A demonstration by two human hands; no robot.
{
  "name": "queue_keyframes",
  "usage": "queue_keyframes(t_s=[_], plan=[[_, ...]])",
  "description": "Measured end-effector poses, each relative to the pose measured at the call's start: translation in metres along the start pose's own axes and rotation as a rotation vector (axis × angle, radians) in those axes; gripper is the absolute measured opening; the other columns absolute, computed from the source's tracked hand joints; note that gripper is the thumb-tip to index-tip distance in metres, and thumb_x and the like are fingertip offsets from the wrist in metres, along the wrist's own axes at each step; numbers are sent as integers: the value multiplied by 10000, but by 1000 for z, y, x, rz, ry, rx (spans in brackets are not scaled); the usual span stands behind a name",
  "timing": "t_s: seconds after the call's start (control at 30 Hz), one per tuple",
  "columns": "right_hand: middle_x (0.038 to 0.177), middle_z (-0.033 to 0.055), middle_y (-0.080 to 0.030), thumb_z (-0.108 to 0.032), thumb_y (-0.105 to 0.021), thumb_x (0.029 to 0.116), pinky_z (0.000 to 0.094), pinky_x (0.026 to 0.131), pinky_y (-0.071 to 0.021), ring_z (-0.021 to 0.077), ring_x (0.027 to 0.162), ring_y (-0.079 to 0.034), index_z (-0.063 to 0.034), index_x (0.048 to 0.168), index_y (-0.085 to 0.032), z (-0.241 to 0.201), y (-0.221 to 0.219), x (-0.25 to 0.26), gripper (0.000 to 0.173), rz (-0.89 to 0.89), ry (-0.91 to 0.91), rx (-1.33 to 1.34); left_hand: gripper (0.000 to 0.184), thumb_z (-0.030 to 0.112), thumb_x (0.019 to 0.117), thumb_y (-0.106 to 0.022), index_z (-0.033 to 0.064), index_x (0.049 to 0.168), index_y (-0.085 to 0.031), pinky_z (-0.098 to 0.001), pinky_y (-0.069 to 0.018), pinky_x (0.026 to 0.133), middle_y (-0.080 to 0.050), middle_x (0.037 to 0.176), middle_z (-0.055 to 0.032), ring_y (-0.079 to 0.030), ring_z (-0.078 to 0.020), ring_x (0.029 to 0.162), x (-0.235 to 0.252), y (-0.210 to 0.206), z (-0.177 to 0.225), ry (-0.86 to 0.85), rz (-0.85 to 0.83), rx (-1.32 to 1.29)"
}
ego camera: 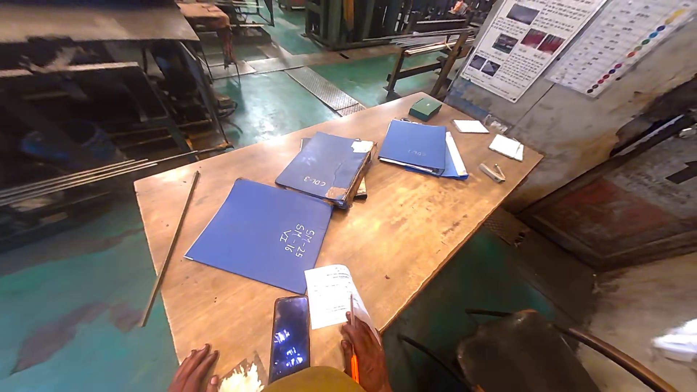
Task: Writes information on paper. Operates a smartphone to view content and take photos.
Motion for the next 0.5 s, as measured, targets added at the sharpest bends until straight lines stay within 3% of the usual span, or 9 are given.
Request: queue_keyframes(t_s=[0.13,0.33,0.4,0.5], plan=[[1306,86,-696,-372,-458,1061,390,928,-549,202,1108,-700,-155,1198,-676,-1,2,14,337,53,-41,-13,437,280,1031,-476,-8,1312,-648,-514,-280,1236,-566,1420,-288,-440,-439,1429,0,2,1,9,-17,2],[1323,137,-678,-298,-471,1067,343,897,-576,221,1078,-711,-68,1215,-669,-1,10,21,337,103,-127,127,442,289,1034,-479,-6,1317,-646,-507,-280,1236,-561,1428,-285,-432,-436,1435,0,1,1,10,-9,-8],[1337,159,-667,-249,-483,1058,337,916,-582,228,1109,-709,-30,1206,-662,-2,12,24,320,114,-164,183,439,285,1035,-481,-8,1317,-645,-504,-280,1237,-561,1428,-283,-430,-431,1438,0,2,1,11,-13,-1],[1347,187,-646,-234,-487,1057,293,1030,-536,208,1240,-647,12,1210,-635,1,16,28,325,153,-201,215,432,281,1034,-481,2,1317,-649,-498,-278,1239,-563,1432,-272,-429,-418,1442,-1,1,0,16,-7,0]])
Point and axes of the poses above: each hand's wrist, its own x-axis towards the middle knuckle, its own y-axis out of the back of the hand, z = x × y, the point moved 2 cm from there along x, towards the middle knuckle
